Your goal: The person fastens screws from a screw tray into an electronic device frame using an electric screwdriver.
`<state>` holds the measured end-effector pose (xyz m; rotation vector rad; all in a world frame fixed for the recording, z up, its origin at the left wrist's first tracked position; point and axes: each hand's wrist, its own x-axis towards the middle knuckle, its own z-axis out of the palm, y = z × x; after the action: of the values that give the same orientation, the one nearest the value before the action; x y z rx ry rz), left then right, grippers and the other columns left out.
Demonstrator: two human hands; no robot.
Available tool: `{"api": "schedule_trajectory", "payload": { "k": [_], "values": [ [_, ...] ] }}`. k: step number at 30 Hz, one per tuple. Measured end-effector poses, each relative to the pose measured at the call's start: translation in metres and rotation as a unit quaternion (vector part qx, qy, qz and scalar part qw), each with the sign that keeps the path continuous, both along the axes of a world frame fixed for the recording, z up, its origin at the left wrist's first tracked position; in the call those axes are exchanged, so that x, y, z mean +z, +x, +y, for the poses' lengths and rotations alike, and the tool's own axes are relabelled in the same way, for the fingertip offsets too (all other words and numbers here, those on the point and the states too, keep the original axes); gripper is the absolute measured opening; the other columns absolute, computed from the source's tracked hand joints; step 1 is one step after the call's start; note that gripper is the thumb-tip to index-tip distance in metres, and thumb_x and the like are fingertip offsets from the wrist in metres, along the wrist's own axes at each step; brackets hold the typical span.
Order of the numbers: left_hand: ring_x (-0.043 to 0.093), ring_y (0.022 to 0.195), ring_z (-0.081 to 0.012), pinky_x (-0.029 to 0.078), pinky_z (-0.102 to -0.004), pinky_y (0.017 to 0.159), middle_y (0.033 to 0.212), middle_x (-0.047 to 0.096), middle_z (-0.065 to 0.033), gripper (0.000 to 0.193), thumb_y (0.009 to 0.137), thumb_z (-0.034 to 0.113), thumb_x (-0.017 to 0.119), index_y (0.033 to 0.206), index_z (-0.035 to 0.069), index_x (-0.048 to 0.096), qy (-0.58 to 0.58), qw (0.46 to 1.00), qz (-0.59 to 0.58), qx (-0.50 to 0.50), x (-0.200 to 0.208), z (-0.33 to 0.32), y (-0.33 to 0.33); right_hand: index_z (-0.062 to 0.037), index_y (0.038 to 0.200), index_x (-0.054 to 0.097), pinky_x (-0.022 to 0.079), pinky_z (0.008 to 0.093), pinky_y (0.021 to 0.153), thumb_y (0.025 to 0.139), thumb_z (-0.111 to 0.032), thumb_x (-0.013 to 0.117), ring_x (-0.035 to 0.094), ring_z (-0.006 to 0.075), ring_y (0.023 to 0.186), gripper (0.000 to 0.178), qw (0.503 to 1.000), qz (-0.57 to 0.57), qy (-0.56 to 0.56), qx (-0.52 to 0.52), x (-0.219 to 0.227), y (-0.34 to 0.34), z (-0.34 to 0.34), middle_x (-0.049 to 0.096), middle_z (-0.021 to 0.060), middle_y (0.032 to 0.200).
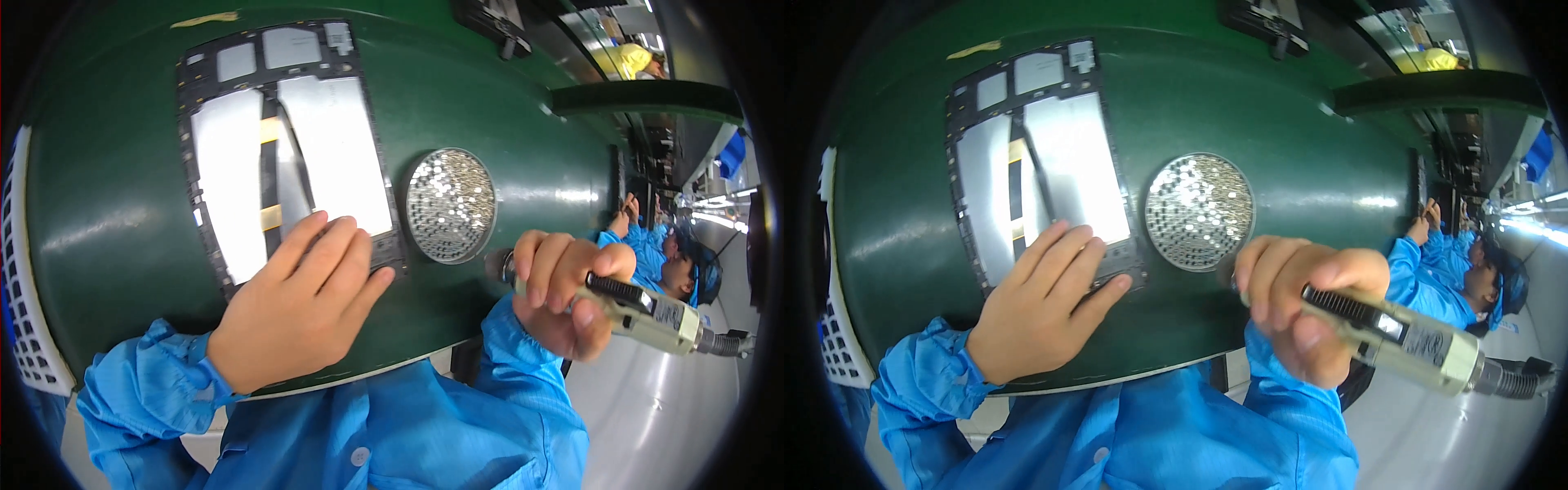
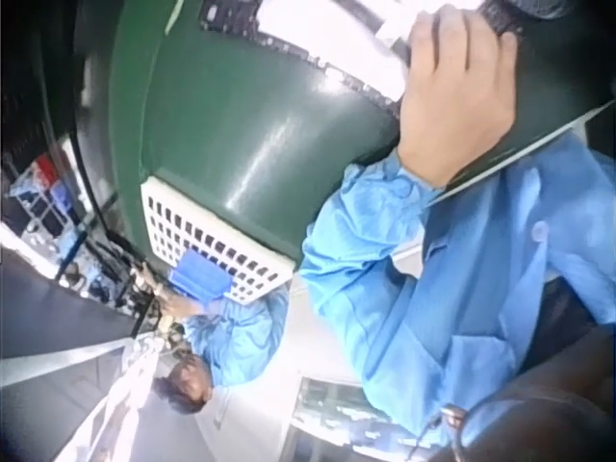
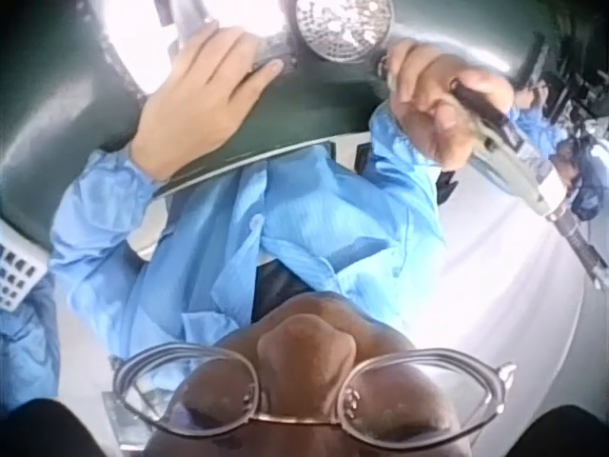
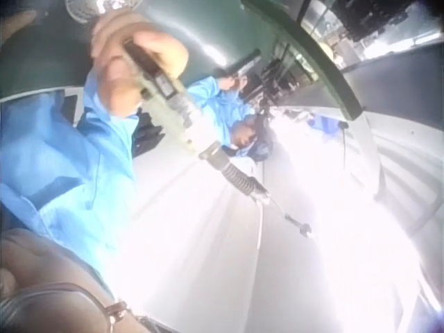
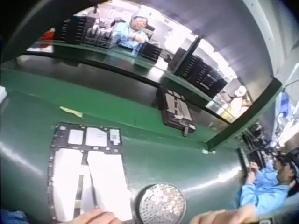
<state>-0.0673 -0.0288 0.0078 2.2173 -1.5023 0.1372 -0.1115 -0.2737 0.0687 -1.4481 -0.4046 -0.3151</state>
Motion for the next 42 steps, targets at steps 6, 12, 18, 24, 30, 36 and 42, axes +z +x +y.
{"api": "schedule_trajectory", "payload": {
  "k": [6, 12, 18, 24, 30, 36, 42],
  "values": [
    [0.053, 0.115, -0.0392, 0.04, -0.0523, 0.103, 0.117, 0.056, -0.0235, 0.034, 0.077, 0.007, 0.065, 0.111, 0.007, 0.068, 0.029, 0.999, 0.043, -0.001, 0.008, -0.005, 0.0, -0.0053, 0.116, 0.048, 0.043, 0.0388, 0.064, 0.082, -0.014, 0.061, 0.051, 0.018, 0.059, 0.037, 0.996, 0.019, 0.043, -0.077, -0.019, -0.002, -0.029, 0.049, 0.0046, 0.064],
    [0.054, 0.115, -0.0409, 0.041, -0.0549, 0.102, 0.119, 0.056, -0.025, 0.038, 0.075, 0.005, 0.07, 0.113, 0.01, 0.069, 0.052, 0.997, 0.055, 0.006, 0.008, -0.009, 0.0, -0.0033, 0.115, 0.048, 0.044, 0.0403, 0.065, 0.081, -0.009, 0.062, 0.051, 0.0184, 0.058, 0.037, 0.997, 0.005, 0.025, -0.073, -0.026, 0.006, -0.026, 0.05, 0.0053, 0.065],
    [0.054, 0.117, -0.0403, 0.043, -0.0545, 0.101, 0.119, 0.057, -0.0244, 0.036, 0.074, 0.005, 0.071, 0.11, 0.012, 0.07, 0.056, 0.998, 0.042, 0.002, 0.005, -0.009, 0.001, -0.0025, 0.115, 0.048, 0.045, 0.0398, 0.064, 0.081, -0.007, 0.062, 0.051, 0.0182, 0.057, 0.037, 0.995, 0.016, 0.032, -0.092, -0.034, 0.012, -0.025, 0.05, 0.0054, 0.065],
    [0.054, 0.117, -0.04, 0.044, -0.0538, 0.1, 0.119, 0.057, -0.0237, 0.036, 0.074, 0.006, 0.073, 0.109, 0.013, 0.07, 0.057, 0.998, 0.042, 0.004, 0.008, -0.007, 0.003, -0.0022, 0.115, 0.048, 0.045, 0.0399, 0.064, 0.08, -0.007, 0.062, 0.05, 0.0182, 0.057, 0.037, 0.995, 0.02, 0.022, -0.097, -0.035, 0.014, -0.023, 0.05, 0.0055, 0.064],
    [0.055, 0.116, -0.042, 0.044, -0.0557, 0.1, 0.117, 0.059, -0.0249, 0.031, 0.075, 0.004, 0.073, 0.106, 0.009, 0.07, 0.046, 0.997, 0.055, 0.0, 0.007, -0.004, 0.006, -0.0019, 0.114, 0.047, 0.045, 0.0404, 0.065, 0.078, -0.004, 0.06, 0.051, 0.0189, 0.058, 0.038, 0.995, 0.018, 0.03, -0.097, -0.038, 0.018, -0.021, 0.051, 0.0069, 0.066],
    [0.055, 0.116, -0.0433, 0.043, -0.0571, 0.1, 0.115, 0.06, -0.0258, 0.022, 0.076, 0.005, 0.072, 0.098, 0.003, 0.07, 0.001, 0.997, 0.077, -0.019, 0.011, 0.008, 0.008, -0.0018, 0.112, 0.047, 0.045, 0.0408, 0.065, 0.078, -0.005, 0.061, 0.051, 0.0198, 0.059, 0.037, 0.995, 0.02, 0.029, -0.099, -0.035, 0.015, -0.015, 0.052, 0.008, 0.07],
    [0.057, 0.115, -0.0408, 0.043, -0.0545, 0.101, 0.114, 0.061, -0.0242, 0.02, 0.076, 0.004, 0.069, 0.095, 0.0, 0.07, -0.004, 0.993, 0.102, -0.055, 0.011, 0.014, 0.014, -0.0059, 0.119, 0.048, 0.043, 0.0379, 0.063, 0.084, -0.014, 0.062, 0.052, 0.0186, 0.062, 0.039, 0.996, 0.001, 0.02, -0.091, -0.03, 0.01, -0.016, 0.052, 0.0059, 0.07]
  ]
}}
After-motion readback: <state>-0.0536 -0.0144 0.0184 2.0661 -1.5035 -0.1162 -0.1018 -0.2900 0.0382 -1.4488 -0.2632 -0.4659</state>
